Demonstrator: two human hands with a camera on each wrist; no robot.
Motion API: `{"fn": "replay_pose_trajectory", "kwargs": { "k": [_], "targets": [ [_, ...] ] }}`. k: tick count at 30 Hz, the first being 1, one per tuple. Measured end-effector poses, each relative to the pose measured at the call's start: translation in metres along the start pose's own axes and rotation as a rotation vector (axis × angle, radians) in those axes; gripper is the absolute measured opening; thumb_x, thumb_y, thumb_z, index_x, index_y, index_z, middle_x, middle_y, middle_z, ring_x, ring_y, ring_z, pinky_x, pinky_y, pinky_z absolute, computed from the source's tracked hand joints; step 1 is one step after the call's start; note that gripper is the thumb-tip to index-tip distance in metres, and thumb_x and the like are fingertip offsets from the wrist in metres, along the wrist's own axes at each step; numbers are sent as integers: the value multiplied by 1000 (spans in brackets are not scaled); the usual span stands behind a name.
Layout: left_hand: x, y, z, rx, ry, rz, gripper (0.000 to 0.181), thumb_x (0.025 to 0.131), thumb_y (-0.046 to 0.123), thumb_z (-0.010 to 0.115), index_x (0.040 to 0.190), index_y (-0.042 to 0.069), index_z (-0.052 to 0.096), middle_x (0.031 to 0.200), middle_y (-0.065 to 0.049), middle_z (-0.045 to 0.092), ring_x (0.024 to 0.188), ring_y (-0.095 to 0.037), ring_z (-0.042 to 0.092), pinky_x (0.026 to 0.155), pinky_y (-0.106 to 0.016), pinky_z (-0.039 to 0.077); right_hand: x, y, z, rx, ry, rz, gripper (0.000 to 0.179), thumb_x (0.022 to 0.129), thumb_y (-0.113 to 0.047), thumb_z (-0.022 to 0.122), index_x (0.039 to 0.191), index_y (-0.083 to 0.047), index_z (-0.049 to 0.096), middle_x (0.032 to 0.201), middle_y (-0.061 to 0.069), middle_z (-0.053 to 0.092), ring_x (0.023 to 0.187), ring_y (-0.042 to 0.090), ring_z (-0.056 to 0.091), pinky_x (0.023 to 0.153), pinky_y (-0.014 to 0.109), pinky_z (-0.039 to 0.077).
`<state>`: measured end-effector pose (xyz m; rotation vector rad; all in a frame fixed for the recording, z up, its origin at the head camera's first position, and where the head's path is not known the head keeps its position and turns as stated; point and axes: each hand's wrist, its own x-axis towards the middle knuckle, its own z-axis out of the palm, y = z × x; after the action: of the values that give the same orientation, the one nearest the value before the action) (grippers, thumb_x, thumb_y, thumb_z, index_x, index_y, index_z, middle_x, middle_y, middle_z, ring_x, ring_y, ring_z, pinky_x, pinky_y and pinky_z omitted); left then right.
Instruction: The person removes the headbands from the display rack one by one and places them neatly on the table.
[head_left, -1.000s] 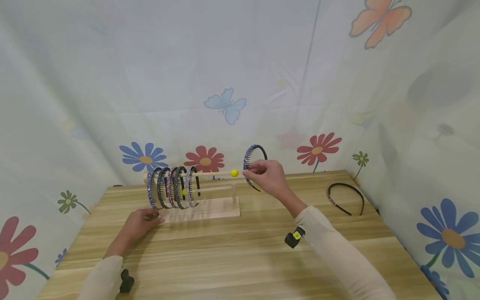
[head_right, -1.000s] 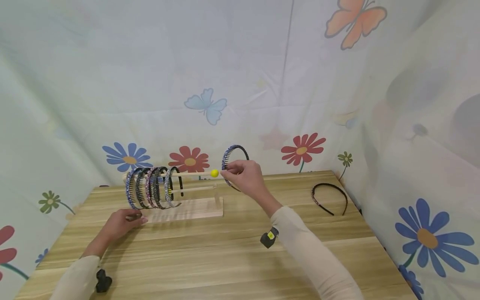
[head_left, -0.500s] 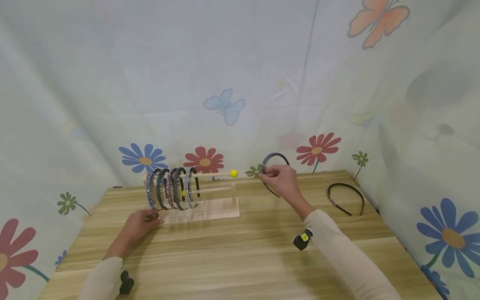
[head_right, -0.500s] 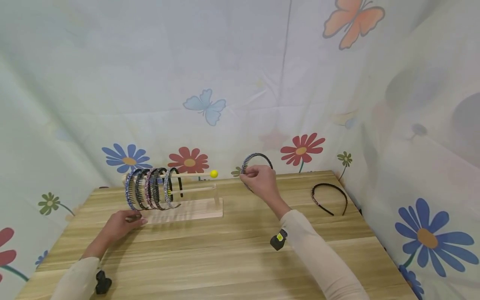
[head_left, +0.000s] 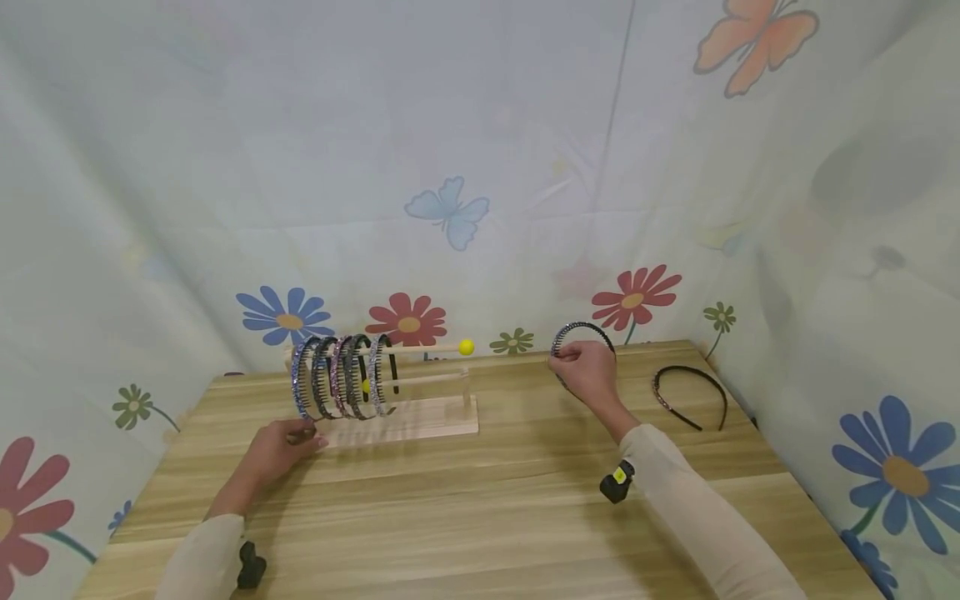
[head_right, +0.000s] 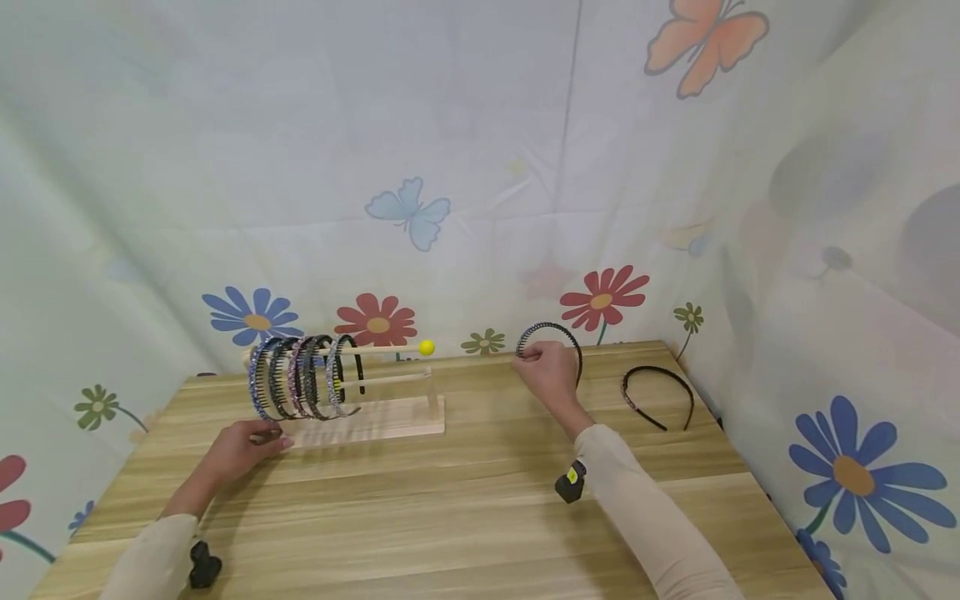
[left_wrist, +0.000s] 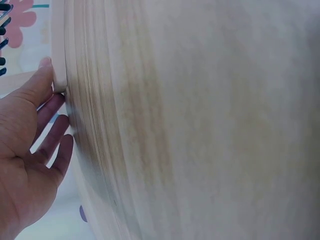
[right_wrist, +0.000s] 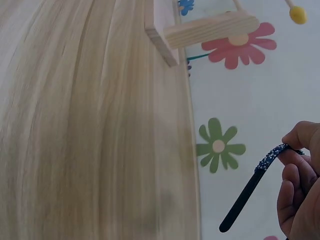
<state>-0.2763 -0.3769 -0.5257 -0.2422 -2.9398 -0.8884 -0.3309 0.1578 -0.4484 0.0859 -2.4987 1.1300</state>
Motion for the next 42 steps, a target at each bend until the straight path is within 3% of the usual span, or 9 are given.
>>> {"fn": "replay_pose_trajectory", "kwargs": {
  "k": [5,8,12,15,17,19,24,37,42],
  "targets": [
    [0,0,0,2,-4,-6,38,94,33,76,113,1,74,113,-22,74,106,-42,70,90,-58,56,1,13,-2,-52,-4,17,18,83,-26,80,88,-9,82,80,5,78,76,23,73,76,45,59],
    [0,1,-1,2,-8,-13,39,95,34,75,114,0,73,114,-23,73,106,-43,70,90,-58,56,0,20,-3,-87,-5,18,15,83,-26,78,77,-13,79,69,-2,73,67,16,67,70,37,55],
    [-1,0,-1,5,-5,-10,38,95,33,75,114,0,73,114,-23,73,107,-43,69,90,-59,56,-1,30,-4,-114,-16,19,33,85,-23,75,56,-16,60,50,-8,48,54,11,40,61,31,35],
    [-1,-2,0,3,-1,-6,38,94,33,76,114,1,73,114,-22,73,106,-43,70,90,-58,56,-2,38,-4,-119,-22,27,31,86,-22,75,58,-13,64,52,-5,54,54,13,48,65,34,45],
    [-1,-3,0,3,1,-3,38,94,34,76,114,1,73,113,-22,74,106,-42,70,90,-58,56,-3,42,-3,-132,-18,26,25,86,-22,76,64,-11,73,58,-2,65,60,16,60,77,41,53],
    [-1,-4,1,2,1,-4,39,94,34,76,114,1,73,113,-21,74,106,-42,70,89,-58,56,-4,45,-4,-146,-14,25,21,86,-23,78,68,-12,77,62,-2,70,64,17,64,82,42,53],
    [-1,-2,1,4,3,1,38,94,33,76,114,1,74,113,-21,74,105,-42,70,89,-58,56,-5,51,-6,-168,-21,4,36,85,-21,79,53,-14,63,48,-8,50,51,11,41,65,30,34],
    [0,-2,0,-1,16,18,39,94,32,77,115,-1,73,110,-21,74,102,-41,72,86,-56,57,-4,67,-7,-178,-80,97,30,86,-21,82,61,-13,68,52,-5,58,53,14,51,59,30,39],
    [0,-2,-1,-4,20,22,39,93,31,77,115,-1,73,110,-21,75,101,-40,72,86,-55,58,-4,72,-6,-172,-116,141,22,86,-23,81,68,-12,75,56,-4,65,56,13,58,62,31,47]
  ]
}}
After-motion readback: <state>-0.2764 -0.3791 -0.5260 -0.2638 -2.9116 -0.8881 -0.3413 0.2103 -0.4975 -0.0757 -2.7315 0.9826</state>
